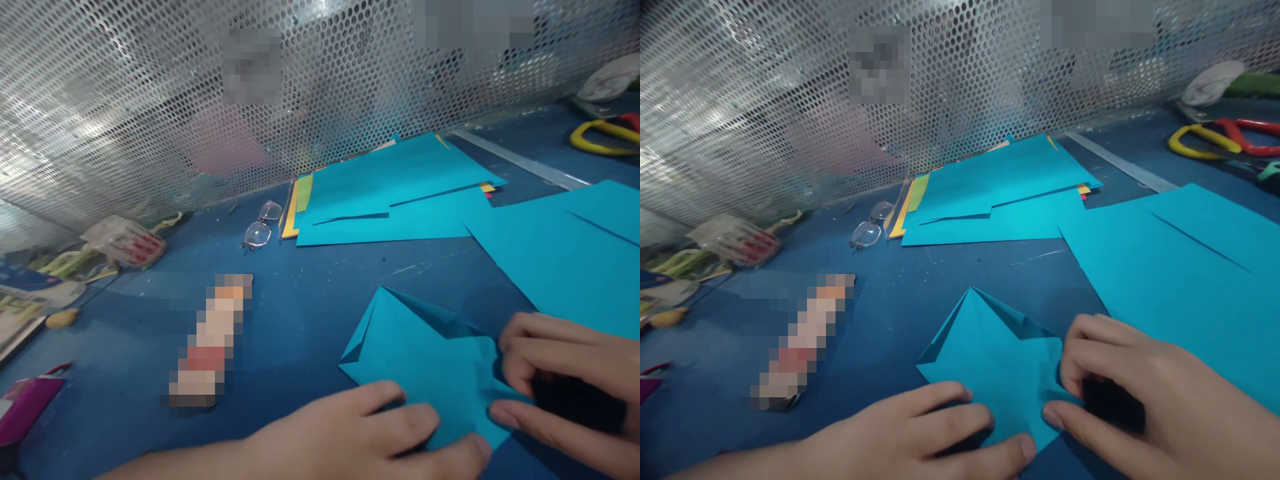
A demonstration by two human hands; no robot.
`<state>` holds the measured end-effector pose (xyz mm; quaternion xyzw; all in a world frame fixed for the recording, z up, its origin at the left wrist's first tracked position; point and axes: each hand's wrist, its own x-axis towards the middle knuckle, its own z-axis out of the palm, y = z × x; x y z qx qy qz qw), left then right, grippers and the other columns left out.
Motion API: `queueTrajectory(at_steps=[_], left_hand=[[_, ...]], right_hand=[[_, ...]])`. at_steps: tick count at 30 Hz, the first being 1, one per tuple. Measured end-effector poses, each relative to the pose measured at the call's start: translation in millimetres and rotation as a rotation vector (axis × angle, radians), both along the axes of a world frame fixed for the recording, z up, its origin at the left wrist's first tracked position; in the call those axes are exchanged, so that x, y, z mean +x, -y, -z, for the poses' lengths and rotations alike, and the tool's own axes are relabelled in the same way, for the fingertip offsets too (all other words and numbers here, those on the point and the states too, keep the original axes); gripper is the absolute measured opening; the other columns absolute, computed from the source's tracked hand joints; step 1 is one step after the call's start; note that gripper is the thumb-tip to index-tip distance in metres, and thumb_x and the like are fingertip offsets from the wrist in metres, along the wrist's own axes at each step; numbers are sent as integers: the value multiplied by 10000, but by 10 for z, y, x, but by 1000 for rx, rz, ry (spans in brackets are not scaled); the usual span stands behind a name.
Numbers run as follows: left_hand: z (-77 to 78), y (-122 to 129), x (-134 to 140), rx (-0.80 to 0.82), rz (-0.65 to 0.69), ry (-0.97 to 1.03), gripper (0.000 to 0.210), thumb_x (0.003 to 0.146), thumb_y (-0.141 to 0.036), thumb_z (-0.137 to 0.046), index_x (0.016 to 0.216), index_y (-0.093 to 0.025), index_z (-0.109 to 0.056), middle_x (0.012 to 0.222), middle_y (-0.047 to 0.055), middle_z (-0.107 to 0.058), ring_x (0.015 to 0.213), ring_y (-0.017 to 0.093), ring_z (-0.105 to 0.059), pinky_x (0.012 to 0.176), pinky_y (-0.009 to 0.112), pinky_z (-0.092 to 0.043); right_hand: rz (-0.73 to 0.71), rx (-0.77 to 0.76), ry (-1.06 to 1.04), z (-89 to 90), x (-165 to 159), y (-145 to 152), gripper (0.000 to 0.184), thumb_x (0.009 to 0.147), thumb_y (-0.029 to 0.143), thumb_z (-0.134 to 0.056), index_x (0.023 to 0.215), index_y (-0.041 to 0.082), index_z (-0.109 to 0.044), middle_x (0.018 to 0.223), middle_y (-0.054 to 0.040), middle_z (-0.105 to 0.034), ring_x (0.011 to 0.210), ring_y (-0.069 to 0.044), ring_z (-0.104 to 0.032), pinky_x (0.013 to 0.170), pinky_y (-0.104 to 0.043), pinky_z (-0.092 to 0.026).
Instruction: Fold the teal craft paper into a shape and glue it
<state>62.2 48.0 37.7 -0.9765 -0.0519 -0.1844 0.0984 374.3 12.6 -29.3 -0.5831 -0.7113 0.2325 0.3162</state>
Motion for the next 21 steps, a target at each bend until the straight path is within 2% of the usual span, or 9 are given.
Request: queueTrajectory(at_steps=[4, 6, 10, 16, 21], left_hand=[[131, 14, -22, 10, -13, 24, 330, 1305, -325, -579, 1303, -376, -905, 1552, -106, -797, 1230, 110, -679, 1011, 188, -580], [187, 15, -25, 19, -11, 35, 256, 1281, -363, -642, 1339, -375, -892, 1566, -93, -791, 1240, 111, -677, 995, 185, -573], [209, 13, -3, -1, -2, 24, 245, 1273, -357, -658, 1370, -379, -883, 1577, -84, -789, 1204, 127, -678, 960, 205, -570], [77, -2, 21, -34, 3, 17, 349, 1309, -259, -564, 1319, -358, -898, 1527, -146, -813, 1192, 114, -675, 949, 215, -585], [14, -9, 3, -38, 12, -19, 354, 1313, -269, -551, 1329, -354, -894, 1555, -141, -799, 1237, 118, -672, 977, 218, -594]], right_hand=[[-157, 87, 75, 42, 86, 26, 391, 1033, 609, -752, 776, 328, -664, 869, 12, -662, 725, -197, -683, 629, -270, -581], [-180, 105, 95, 57, 117, 18, 372, 1066, 577, -716, 788, 334, -671, 883, 19, -648, 711, -185, -676, 635, -260, -585], [-161, 90, 73, 65, 122, 1, 411, 1052, 618, -734, 761, 333, -683, 877, 4, -648, 688, -202, -669, 621, -278, -589], [-116, 93, 69, 27, 54, 29, 419, 1055, 611, -707, 743, 330, -690, 843, 3, -655, 657, -189, -655, 586, -252, -592], [59, -16, 0, -8, -13, 37, 501, 877, 765, -824, 703, 328, -653, 694, -29, -611, 649, -272, -649, 535, -332, -589]])
